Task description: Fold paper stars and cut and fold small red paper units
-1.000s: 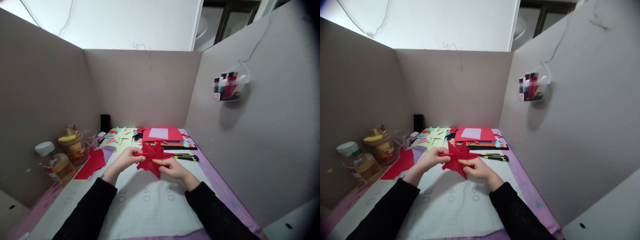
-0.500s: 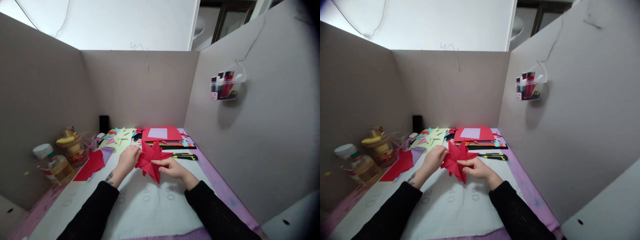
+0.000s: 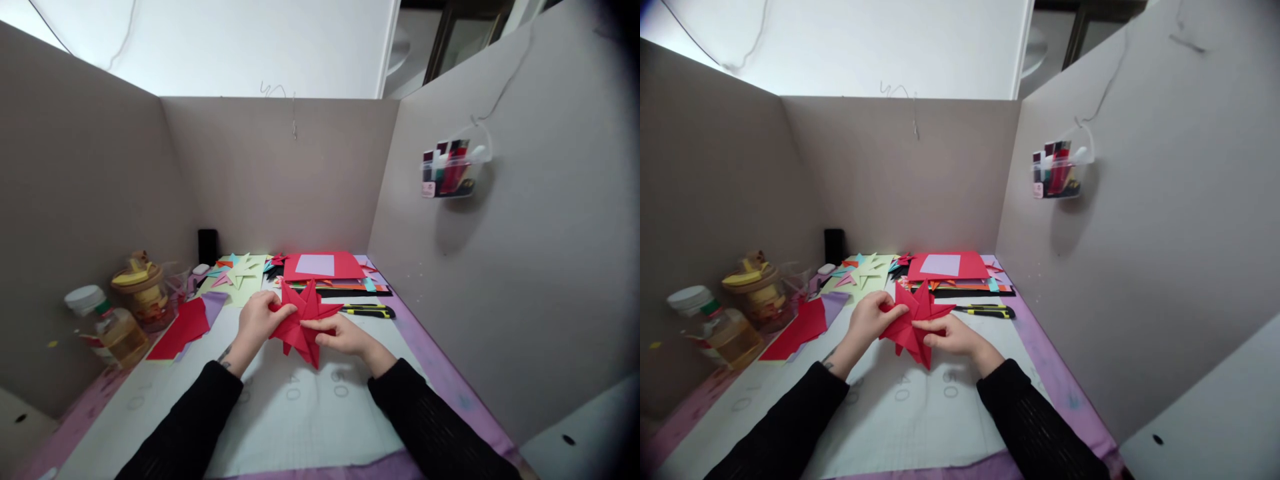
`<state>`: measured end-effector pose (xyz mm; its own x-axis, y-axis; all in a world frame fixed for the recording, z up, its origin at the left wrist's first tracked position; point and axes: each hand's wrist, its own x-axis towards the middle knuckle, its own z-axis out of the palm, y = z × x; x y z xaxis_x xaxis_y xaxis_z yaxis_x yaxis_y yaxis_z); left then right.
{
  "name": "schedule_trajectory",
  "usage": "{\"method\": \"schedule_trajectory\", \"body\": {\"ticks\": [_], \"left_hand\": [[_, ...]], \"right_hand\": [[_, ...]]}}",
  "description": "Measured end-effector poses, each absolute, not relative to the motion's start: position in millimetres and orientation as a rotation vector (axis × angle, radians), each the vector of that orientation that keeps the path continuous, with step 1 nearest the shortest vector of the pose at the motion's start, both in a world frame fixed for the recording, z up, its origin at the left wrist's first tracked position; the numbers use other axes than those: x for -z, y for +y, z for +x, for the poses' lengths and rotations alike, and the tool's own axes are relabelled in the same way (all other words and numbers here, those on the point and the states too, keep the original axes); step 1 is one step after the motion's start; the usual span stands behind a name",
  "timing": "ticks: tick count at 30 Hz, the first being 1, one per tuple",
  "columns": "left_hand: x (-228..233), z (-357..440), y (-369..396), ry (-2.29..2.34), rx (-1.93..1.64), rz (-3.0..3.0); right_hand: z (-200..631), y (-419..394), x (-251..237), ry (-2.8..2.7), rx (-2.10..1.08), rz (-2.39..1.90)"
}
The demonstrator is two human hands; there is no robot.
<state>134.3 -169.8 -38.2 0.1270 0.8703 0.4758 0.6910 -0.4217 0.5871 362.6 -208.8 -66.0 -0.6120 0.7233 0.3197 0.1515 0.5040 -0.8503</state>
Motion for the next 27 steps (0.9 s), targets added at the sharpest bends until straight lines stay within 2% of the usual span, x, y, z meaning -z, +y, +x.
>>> {"method": "schedule_trajectory", "body": {"ticks": [4, 7, 11, 20, 27], "left_hand": [[39, 130, -168, 1.329, -1.427, 1.588], [39, 124, -169, 1.096, -1.176, 1.253], [43, 124, -173, 0.86, -0.964, 1.243], [52, 135, -182, 0.825, -0.99, 1.254], [66, 137, -178, 0.873, -1.159, 1.214]], "right_hand": [[363, -207, 67, -1.996, -1.081, -0.709], [364, -207, 66, -1.96, -1.088, -0.691], [363, -207, 67, -1.968, -1.111, -0.666], [358, -206, 70, -1.989, -1.217, -0.659], [357, -200, 82, -1.852, -1.295, -0.62]]}}
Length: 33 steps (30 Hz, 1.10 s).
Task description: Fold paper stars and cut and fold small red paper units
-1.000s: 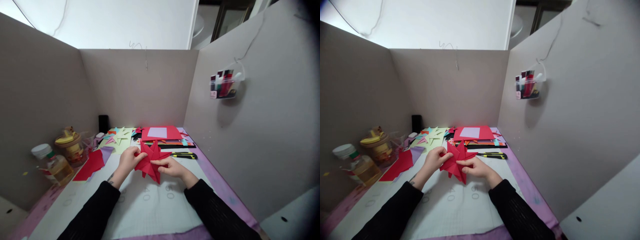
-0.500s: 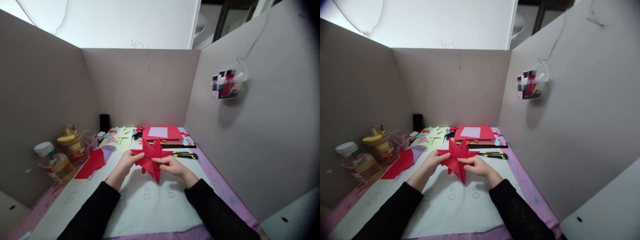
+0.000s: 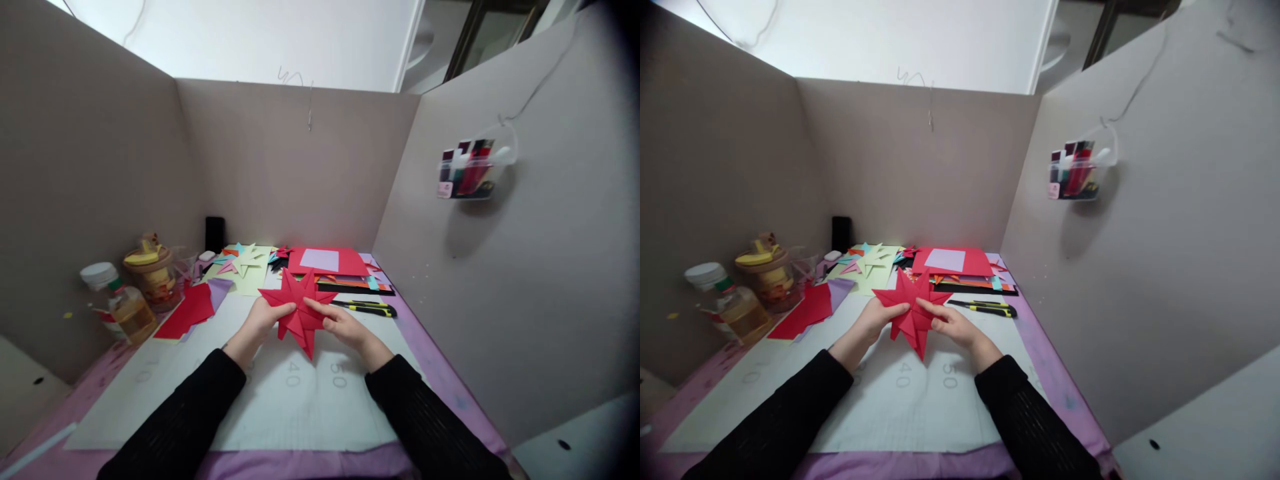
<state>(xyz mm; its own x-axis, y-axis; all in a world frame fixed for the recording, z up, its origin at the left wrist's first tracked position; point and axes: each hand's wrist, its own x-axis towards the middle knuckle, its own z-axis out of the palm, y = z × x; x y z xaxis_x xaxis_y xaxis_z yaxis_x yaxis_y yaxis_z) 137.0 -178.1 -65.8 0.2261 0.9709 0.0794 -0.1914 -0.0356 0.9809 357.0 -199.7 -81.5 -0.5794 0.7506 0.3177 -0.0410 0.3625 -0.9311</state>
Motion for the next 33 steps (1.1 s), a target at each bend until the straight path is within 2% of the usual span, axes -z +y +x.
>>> {"method": "schedule_trajectory", "body": {"ticks": [10, 16, 33], "left_hand": [[76, 126, -171, 0.867, -1.265, 1.045], [81, 131, -175, 0.89, -1.331, 1.102], [85, 133, -177, 0.756, -1.192, 1.074]], "right_hand": [[346, -193, 89, -1.134, -1.497, -0.607], [336, -200, 89, -1.289, -1.668, -0.611], [332, -201, 89, -1.202, -1.579, -0.697]]}}
